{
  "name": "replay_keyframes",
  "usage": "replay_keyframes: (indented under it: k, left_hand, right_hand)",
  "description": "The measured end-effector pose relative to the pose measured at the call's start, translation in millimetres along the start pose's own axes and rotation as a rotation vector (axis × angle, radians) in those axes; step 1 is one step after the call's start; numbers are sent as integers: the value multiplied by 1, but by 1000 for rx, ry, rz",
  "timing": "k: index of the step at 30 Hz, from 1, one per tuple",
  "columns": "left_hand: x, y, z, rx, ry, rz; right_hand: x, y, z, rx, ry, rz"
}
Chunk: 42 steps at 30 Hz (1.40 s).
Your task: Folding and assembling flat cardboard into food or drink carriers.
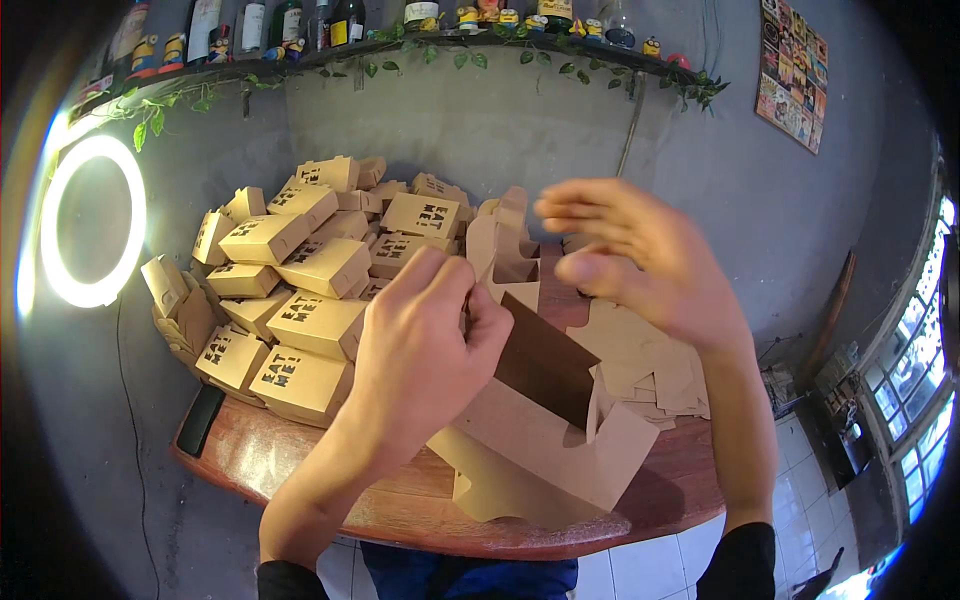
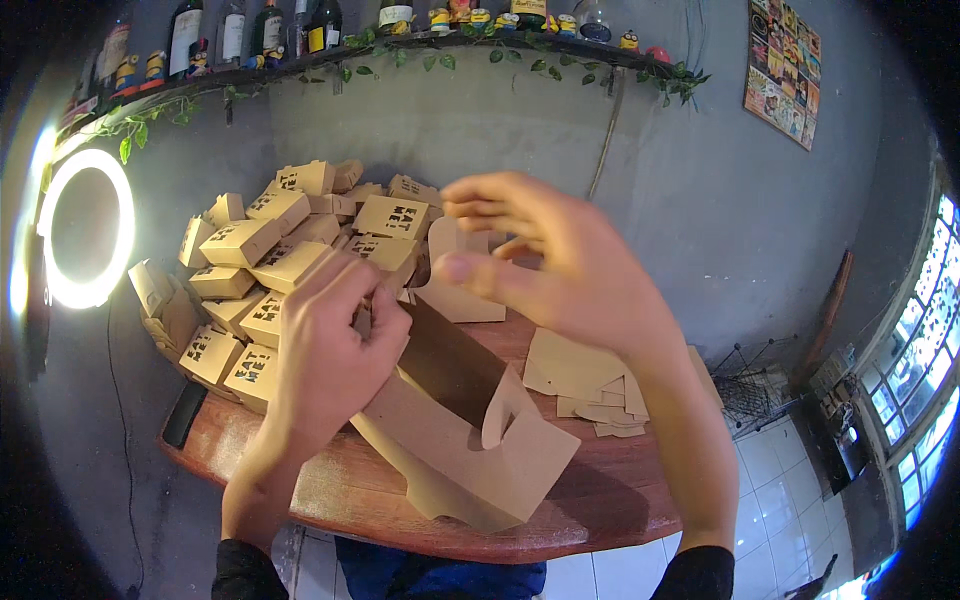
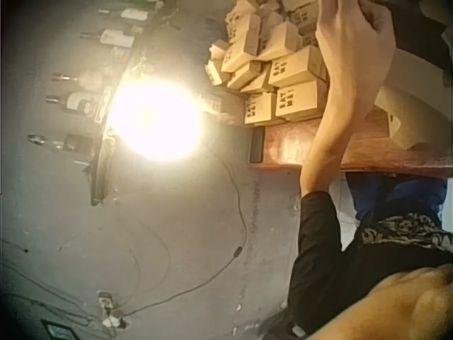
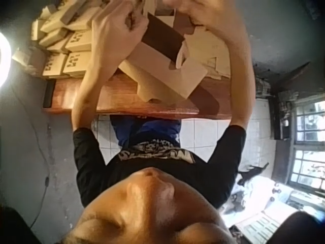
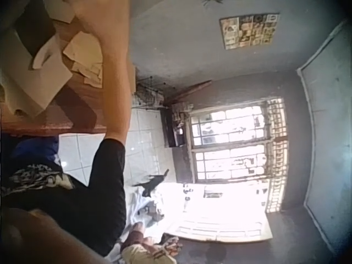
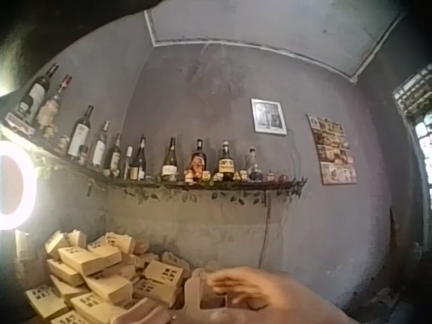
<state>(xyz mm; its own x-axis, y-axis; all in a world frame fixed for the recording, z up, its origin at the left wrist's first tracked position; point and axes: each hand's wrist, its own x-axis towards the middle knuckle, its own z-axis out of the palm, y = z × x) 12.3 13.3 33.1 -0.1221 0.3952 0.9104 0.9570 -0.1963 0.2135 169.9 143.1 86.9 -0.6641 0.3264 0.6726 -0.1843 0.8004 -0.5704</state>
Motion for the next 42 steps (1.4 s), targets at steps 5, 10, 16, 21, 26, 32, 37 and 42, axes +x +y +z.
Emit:
replay_keyframes:
  k: [5,10,16,21,26,32,37,42]
  left_hand:
    - [-5,-5,3,-113,82,47]
    - [-9,-13,-12,-152,93,13]
    - [-15,-30,-18,-74,69,-103]
    - [-17,-36,-21,-4,-49,-243]
    - [-19,-38,-22,98,-128,-313]
    - [-17,-44,-22,-224,-234,-196]
    - [-22,-52,-23,-385,-276,-52]
    - [-25,-58,-24,-317,-414,-73]
  right_hand:
    - [36,23,18,164,-502,131]
    - [31,37,30,289,-554,157]
    - [24,25,42,158,-545,85]
    - [26,16,44,93,-734,-19]
    - [23,-3,44,-70,-803,-47]
    - [21,-2,33,-112,-768,-122]
    - [17,-12,29,-123,-697,111]
    - [13,-7,31,-100,-560,167]
